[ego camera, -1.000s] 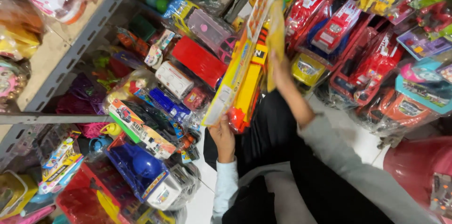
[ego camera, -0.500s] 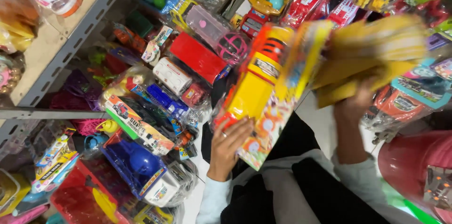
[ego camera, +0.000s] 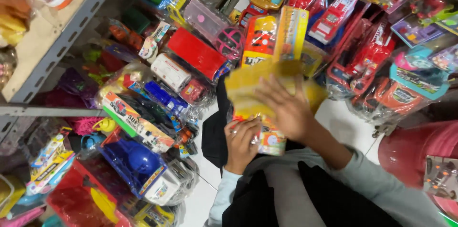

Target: The person cleans various toy vehicle packages using a yellow cloth, wiping down the plastic surfaces of truck and train toy boxes while sitting on the floor among shelves of toy inventory.

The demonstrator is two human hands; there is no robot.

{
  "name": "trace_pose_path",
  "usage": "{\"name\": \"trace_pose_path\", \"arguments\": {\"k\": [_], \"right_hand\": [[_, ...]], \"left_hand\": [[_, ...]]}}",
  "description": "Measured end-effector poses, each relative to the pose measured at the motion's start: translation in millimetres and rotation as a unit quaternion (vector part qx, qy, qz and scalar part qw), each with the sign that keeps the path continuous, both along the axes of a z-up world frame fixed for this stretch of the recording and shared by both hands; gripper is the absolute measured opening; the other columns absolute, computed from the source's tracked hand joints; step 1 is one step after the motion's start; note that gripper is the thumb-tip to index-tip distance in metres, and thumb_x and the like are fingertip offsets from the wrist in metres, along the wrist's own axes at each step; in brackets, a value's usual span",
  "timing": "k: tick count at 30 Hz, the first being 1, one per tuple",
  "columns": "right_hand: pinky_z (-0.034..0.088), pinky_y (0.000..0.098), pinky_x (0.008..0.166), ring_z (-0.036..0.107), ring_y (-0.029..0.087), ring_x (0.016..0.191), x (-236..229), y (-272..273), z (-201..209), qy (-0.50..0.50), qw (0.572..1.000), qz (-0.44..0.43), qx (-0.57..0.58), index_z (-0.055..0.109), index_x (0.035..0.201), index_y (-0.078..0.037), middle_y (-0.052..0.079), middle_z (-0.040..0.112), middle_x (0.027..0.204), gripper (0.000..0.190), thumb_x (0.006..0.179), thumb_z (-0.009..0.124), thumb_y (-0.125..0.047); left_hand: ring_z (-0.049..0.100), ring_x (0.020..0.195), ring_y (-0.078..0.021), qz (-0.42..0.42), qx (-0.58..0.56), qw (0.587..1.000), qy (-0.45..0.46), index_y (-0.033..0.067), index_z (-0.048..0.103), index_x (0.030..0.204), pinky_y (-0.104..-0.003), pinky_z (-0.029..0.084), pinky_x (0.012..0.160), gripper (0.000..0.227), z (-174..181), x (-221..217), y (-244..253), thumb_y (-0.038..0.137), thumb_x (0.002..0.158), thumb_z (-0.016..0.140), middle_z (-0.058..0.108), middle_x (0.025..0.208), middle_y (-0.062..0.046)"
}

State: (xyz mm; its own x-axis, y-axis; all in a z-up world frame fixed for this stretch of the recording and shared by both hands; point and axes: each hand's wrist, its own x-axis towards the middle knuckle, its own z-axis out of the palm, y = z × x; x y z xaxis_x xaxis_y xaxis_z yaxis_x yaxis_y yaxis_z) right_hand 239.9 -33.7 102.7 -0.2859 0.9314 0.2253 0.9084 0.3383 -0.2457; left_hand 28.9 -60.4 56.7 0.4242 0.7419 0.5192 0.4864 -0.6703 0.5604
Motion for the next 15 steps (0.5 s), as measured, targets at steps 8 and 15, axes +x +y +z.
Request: {"name": "trace_pose_path", "arguments": {"k": [8,15], "right_hand": [[0.004,0.0809,0.111,0.018,0.035,0.157,41.6,109.2,16.8,-0.016,0.997,-0.075,0.015,0.041,0.159,-0.022,0.007,0.027,0.17,0.081,0.085,0.07,-0.035],[0.008,0.0741,0.119,0.043,0.029,0.145,8.2,72.8,-20.9,-0.021,0.996,0.068,0.059,0.069,0.131,-0.02,0.004,0.062,0.139,0.043,0.088,0.069,-0.029]], "left_hand": [[0.066,0.117,-0.0168,0.0,-0.004,1.0,-0.013,0.0106,0.069,0.109,-0.04,0.038,0.104,0.029,5.9,22.6,-10.3,0.007,0.08,0.072,0.072,0.121,0.001],[0.064,0.112,-0.0229,-0.009,-0.002,1.0,-0.015,0.0092,0.068,0.111,-0.042,0.037,0.104,0.032,1.5,39.4,-18.6,0.01,0.079,0.073,0.068,0.118,-0.003]]}}
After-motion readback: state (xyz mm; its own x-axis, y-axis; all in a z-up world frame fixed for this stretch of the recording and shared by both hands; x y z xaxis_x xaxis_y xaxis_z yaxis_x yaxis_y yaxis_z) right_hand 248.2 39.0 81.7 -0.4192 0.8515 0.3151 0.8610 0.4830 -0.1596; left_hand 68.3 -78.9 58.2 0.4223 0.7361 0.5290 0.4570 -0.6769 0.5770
